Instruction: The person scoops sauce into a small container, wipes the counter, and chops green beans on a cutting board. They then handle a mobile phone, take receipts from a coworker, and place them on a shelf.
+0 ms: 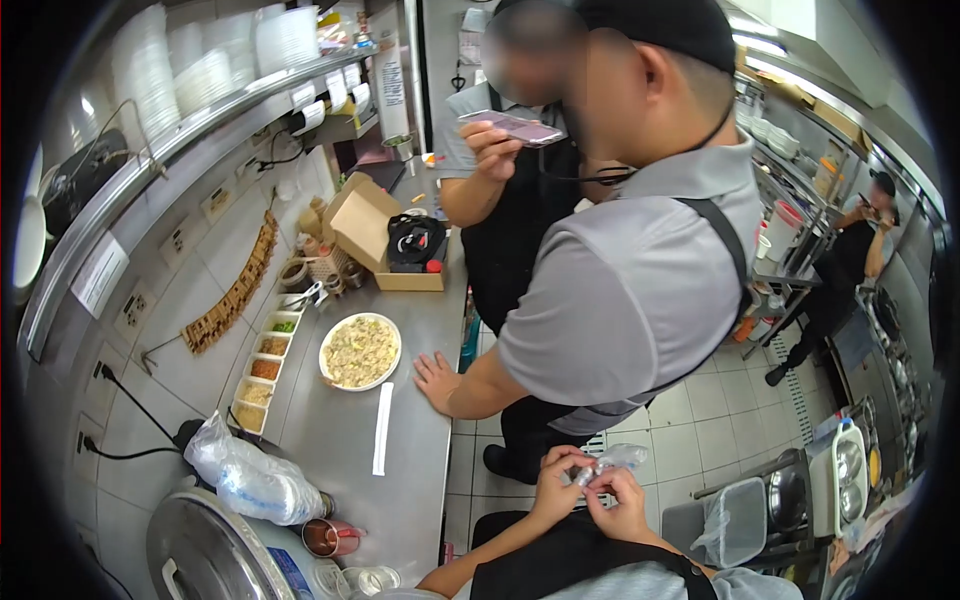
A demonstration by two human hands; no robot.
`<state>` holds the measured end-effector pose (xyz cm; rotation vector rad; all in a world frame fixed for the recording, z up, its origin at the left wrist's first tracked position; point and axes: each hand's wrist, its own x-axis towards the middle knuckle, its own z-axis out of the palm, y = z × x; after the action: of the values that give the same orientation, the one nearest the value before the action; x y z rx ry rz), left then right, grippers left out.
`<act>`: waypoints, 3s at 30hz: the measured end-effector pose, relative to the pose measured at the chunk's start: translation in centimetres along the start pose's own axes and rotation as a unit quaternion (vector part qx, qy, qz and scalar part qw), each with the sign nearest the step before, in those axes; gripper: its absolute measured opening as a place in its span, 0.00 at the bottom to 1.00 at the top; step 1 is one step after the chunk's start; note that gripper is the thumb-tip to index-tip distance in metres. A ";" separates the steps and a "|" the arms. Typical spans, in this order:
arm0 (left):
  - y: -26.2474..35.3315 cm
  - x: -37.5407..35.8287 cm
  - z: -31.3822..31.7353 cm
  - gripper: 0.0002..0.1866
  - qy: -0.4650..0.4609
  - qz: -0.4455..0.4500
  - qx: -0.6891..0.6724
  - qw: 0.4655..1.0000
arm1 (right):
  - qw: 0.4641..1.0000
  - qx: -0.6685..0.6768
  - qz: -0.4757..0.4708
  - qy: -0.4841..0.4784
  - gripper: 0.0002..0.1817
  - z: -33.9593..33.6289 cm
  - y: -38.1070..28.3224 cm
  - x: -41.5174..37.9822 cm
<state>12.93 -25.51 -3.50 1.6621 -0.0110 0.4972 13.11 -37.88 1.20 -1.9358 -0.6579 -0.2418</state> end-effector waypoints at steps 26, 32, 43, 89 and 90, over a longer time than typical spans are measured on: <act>-1.9 -0.8 -0.7 0.05 0.129 -0.121 -0.207 0.962 | 1.000 0.001 0.018 0.003 0.14 5.1 -0.2 2.1; -2.4 -0.7 -1.5 0.05 0.087 -0.037 -0.159 0.983 | 0.988 -0.118 -0.099 0.017 0.13 4.5 0.4 1.0; -2.2 -0.8 -2.7 0.08 0.054 0.046 -0.047 0.996 | 0.975 -0.164 -0.147 -0.015 0.09 3.2 1.1 1.8; 3.1 -4.0 -1.8 0.17 0.262 0.095 0.177 0.944 | 0.925 0.316 0.173 -0.123 0.14 2.6 2.3 2.9; 2.8 -3.9 -1.7 0.21 0.276 0.104 0.113 0.949 | 0.917 0.331 0.174 -0.137 0.14 2.4 2.4 2.8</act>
<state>8.09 -25.42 -1.98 1.6989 0.2955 1.1482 16.45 -35.57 -0.51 -1.3932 -0.4738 0.4383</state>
